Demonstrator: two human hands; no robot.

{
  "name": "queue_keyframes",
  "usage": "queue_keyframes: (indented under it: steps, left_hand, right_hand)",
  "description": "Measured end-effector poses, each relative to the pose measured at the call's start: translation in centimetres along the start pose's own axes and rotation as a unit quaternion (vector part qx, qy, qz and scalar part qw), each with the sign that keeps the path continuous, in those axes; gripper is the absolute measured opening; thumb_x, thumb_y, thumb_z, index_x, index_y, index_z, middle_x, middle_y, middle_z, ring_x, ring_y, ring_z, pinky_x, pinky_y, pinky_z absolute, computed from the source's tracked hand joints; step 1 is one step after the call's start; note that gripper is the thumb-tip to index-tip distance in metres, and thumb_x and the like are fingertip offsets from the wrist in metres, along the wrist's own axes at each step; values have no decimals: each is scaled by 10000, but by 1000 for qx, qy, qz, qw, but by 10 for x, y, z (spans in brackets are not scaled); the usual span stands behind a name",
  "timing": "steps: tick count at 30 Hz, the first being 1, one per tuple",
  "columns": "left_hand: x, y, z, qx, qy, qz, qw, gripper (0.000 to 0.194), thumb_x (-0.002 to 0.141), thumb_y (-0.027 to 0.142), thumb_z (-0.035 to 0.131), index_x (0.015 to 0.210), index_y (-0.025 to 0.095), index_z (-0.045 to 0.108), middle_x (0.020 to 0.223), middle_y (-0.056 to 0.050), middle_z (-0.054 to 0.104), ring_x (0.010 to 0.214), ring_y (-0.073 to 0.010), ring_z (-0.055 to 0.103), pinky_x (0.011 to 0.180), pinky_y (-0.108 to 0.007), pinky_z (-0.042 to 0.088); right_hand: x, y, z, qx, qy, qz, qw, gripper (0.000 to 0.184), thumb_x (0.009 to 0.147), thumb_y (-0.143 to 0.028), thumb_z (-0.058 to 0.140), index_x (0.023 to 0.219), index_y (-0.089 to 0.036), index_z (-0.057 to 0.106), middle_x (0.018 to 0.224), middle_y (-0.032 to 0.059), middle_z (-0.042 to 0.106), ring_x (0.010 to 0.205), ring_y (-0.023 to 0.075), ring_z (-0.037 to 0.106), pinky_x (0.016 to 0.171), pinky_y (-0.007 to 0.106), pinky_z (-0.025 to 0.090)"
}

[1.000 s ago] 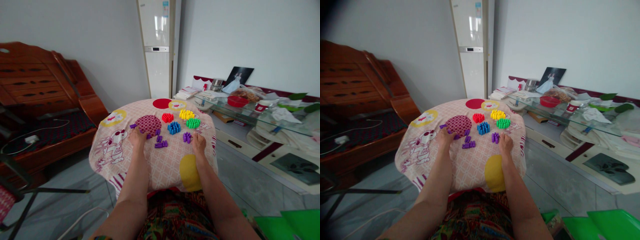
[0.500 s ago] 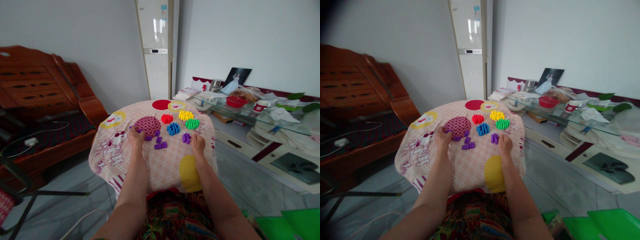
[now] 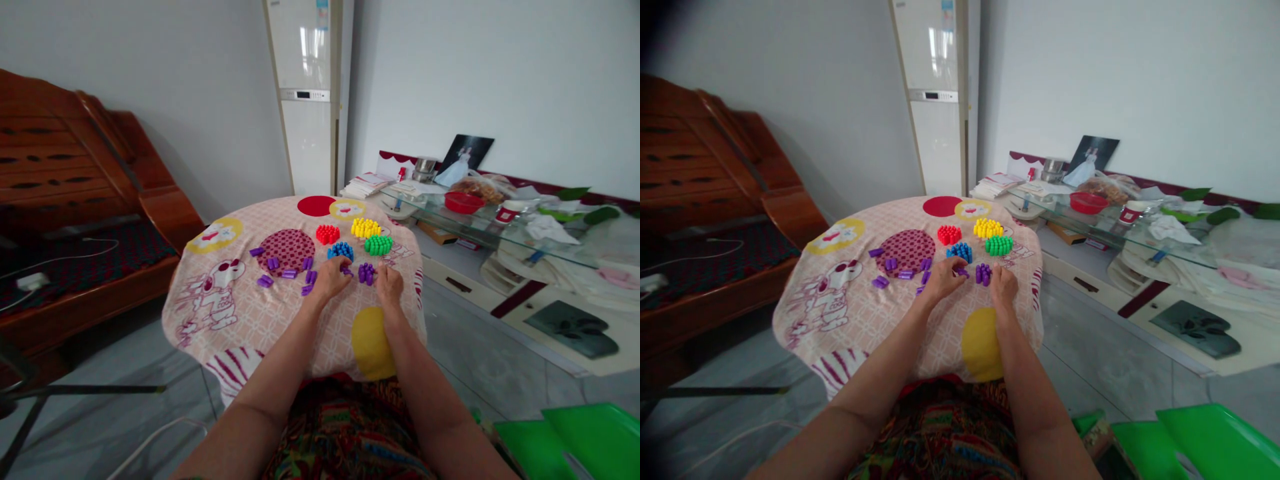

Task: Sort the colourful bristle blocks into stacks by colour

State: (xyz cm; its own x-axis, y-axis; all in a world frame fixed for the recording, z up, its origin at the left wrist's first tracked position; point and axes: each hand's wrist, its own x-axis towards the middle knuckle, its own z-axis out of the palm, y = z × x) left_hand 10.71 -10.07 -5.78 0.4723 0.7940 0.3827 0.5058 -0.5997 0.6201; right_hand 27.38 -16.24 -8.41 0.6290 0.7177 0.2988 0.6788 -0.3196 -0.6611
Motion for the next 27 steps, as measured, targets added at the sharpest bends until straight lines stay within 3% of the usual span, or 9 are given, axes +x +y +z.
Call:
queue_keyframes:
  steps: [5,12,19,23,27]
  left_hand:
    - [4,0,20,2,-35,-9,999,360,701,73,620,1043,163,681,989,-62,725,826,-170,661,814,-300,530]
    - [6,-3,21,-33,-50,-41,997,389,713,99,676,1099,144,675,939,-47,725,823,-169,662,824,-306,531]
    - [9,-3,30,-60,-42,-43,996,569,688,22,666,1244,133,621,1012,-77,730,826,-159,677,814,-301,558]
    - [6,-7,18,-44,4,-41,998,545,711,30,638,1243,148,625,1068,-88,719,836,-156,670,798,-298,567]
    - [2,-19,-16,32,79,-84,993,467,755,76,624,1215,150,649,1089,-93,719,910,-187,675,859,-316,550]
  right_hand:
    - [0,1,0,10,0,-7,1000,549,989,-412,305,817,-131,744,734,105,685,673,180,523,620,287,268]
    - [-1,1,0,3,10,-10,1000,546,980,-398,312,804,-120,747,748,122,692,652,179,504,614,295,259]
    - [0,1,1,7,5,-10,1000,548,986,-393,302,841,-124,756,770,119,699,682,186,529,629,291,271]
    - [0,1,0,6,-5,0,1000,545,989,-402,304,811,-137,745,718,97,676,662,182,519,615,289,259]
    - [1,2,0,9,-10,-1,1000,547,993,-404,300,780,-142,731,661,77,643,645,179,511,614,286,260]
